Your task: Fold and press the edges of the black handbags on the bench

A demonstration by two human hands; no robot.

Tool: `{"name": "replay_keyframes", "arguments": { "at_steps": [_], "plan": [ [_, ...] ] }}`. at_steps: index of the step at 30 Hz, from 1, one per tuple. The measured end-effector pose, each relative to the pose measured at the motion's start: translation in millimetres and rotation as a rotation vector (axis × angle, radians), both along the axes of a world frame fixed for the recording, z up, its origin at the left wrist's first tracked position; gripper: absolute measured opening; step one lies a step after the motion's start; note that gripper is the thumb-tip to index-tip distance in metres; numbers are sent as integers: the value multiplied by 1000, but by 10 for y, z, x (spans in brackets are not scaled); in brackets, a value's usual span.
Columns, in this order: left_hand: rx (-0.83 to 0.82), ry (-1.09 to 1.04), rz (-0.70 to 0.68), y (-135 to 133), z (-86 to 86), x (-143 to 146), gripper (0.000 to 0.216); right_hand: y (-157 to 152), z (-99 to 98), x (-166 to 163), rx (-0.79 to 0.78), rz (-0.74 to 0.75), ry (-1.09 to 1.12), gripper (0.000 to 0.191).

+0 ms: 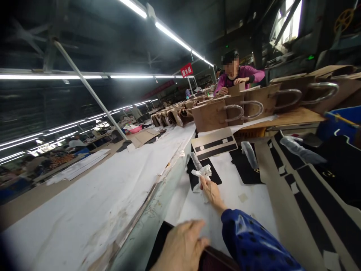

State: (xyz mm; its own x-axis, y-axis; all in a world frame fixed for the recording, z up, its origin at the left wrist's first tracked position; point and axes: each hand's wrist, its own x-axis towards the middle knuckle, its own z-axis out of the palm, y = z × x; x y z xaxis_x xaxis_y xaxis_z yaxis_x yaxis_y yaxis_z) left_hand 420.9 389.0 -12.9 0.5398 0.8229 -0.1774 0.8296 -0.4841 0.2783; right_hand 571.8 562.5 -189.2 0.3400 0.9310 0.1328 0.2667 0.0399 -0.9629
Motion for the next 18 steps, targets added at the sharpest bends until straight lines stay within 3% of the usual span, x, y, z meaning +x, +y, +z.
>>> {"name": "replay_keyframes", "arguments": {
  "at_steps": [4, 7, 9, 11, 15, 18],
  "plan": [
    [159, -48, -16, 590, 552, 205, 30, -13, 39, 63, 41, -111, 68, 26],
    [199, -83, 14, 1041, 647, 30, 29, -29, 92, 110, 103, -151, 127, 25],
    [169, -165, -4, 1294, 503, -191, 27, -38, 133, 122, 146, -138, 173, 25],
    [119, -292, -5, 1490, 245, -418, 29, -46, 182, 118, 181, -99, 225, 27],
    [42, -559, 39, 1699, -256, -689, 44, -99, 317, 62, 186, 102, 350, 35],
    [-11, -655, 37, 1709, -353, -731, 62, -216, 449, -39, 139, 327, 429, 52]
  ]
}}
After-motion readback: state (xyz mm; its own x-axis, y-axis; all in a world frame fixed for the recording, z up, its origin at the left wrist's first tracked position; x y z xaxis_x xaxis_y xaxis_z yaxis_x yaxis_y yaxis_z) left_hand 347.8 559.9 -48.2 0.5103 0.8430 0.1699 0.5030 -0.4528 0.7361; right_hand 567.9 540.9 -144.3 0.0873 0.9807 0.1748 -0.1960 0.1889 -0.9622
